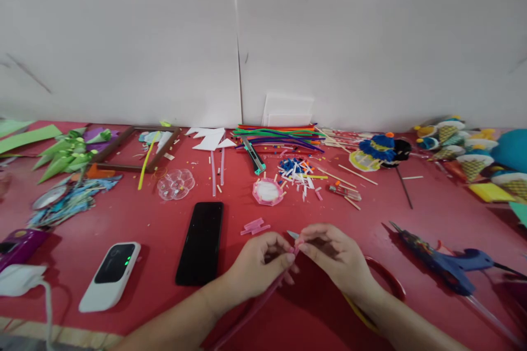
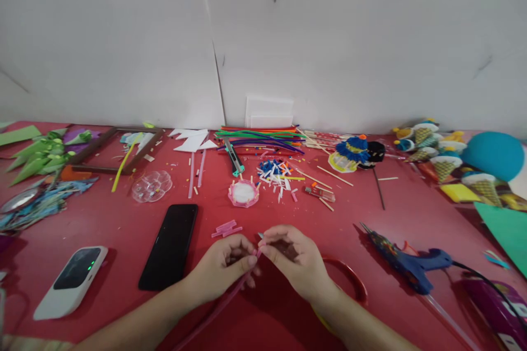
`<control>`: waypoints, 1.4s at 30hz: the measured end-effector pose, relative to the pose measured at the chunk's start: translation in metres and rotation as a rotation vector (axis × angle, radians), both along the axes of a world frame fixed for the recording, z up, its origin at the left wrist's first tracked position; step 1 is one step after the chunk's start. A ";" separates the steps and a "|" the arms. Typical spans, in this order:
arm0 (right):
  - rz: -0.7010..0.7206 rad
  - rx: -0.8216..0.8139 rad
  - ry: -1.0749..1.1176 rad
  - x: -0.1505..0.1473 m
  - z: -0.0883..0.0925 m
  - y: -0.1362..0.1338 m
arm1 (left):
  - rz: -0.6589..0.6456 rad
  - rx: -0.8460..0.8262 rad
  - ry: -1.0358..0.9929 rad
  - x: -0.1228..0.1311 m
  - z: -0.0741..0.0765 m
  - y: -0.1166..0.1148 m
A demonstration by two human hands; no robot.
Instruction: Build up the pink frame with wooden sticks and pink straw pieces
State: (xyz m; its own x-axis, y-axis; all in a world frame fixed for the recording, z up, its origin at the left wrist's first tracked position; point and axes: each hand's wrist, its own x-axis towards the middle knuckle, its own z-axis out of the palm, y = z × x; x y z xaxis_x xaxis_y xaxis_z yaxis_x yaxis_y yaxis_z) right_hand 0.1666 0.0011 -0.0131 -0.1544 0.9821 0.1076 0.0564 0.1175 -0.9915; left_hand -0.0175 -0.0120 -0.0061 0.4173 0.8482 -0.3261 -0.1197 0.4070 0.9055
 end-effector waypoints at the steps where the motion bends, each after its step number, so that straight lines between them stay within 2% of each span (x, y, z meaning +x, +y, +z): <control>1: 0.017 0.006 -0.007 0.000 0.000 -0.001 | 0.003 -0.021 -0.029 0.001 0.000 0.000; 4: 0.060 0.030 -0.040 -0.001 -0.001 -0.002 | 0.022 -0.056 -0.099 0.001 -0.001 0.001; 8: 0.046 0.071 -0.049 -0.001 -0.003 -0.003 | 0.026 -0.094 -0.149 0.000 0.000 0.003; 14: 0.086 0.284 -0.114 0.000 0.001 -0.001 | 0.000 -0.138 -0.167 0.000 0.000 0.001; 18: 0.095 0.344 -0.148 0.000 0.003 0.000 | -0.010 -0.157 -0.147 0.000 -0.001 0.000; 26: 0.157 0.321 -0.151 -0.001 0.001 0.000 | 0.029 -0.149 -0.162 0.002 -0.004 0.000; 31: 0.087 0.246 -0.169 -0.003 -0.002 0.000 | 0.021 -0.146 -0.155 0.000 -0.004 0.000; 42: 0.126 0.404 -0.271 -0.001 -0.003 0.000 | -0.002 -0.182 -0.085 -0.002 0.000 0.000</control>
